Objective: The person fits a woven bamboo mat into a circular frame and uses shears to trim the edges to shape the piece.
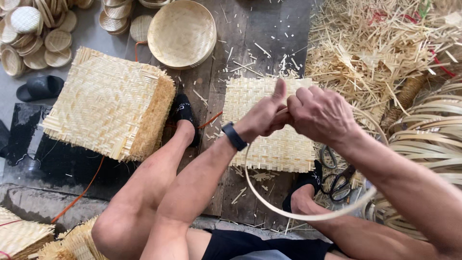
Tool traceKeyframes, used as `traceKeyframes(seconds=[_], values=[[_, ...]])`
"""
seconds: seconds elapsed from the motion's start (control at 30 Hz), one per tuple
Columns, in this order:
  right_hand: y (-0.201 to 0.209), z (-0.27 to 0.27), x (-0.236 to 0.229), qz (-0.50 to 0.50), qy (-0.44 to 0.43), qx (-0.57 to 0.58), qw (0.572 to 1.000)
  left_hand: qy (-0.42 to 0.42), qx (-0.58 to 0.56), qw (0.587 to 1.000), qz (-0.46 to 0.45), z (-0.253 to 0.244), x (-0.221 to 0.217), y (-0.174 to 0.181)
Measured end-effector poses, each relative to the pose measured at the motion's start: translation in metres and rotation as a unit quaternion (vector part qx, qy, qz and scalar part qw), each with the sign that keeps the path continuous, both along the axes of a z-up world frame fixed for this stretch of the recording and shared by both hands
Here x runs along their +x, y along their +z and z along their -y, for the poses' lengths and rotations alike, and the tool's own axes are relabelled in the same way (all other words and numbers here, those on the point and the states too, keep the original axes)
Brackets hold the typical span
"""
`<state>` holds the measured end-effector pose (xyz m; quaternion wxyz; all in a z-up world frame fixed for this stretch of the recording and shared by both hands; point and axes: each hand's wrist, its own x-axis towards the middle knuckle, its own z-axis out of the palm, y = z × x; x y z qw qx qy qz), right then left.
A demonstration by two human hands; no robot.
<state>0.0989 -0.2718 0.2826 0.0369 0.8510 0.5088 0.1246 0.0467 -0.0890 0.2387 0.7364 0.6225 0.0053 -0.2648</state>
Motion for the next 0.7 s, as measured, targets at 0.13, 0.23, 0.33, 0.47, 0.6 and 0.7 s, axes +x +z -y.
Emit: traceKeyframes(seconds=[0.13,0.23,0.33,0.47,0.6,0.7], values=[[-0.011,-0.001,-0.006,-0.04,-0.018,0.02,0.999,0.074,-0.034,0.997,0.01,0.008,-0.013,-0.017],[-0.011,-0.005,-0.009,-0.063,-0.031,0.003,0.998,0.108,-0.042,0.993,-0.029,0.011,-0.015,-0.031],[0.0,-0.004,0.002,-0.179,-0.134,-0.118,0.967,0.092,-0.082,0.992,-0.041,0.012,-0.013,-0.046],[0.023,0.044,0.041,-0.441,-0.451,0.25,0.734,0.316,-0.218,0.923,0.016,-0.028,-0.014,-0.066],[-0.009,0.081,0.018,-0.606,-0.269,0.593,0.457,0.417,-0.426,0.797,0.097,-0.049,-0.014,-0.084],[-0.049,0.082,0.014,-0.648,-0.161,0.661,0.343,0.366,-0.364,0.854,0.06,-0.061,-0.016,-0.079]])
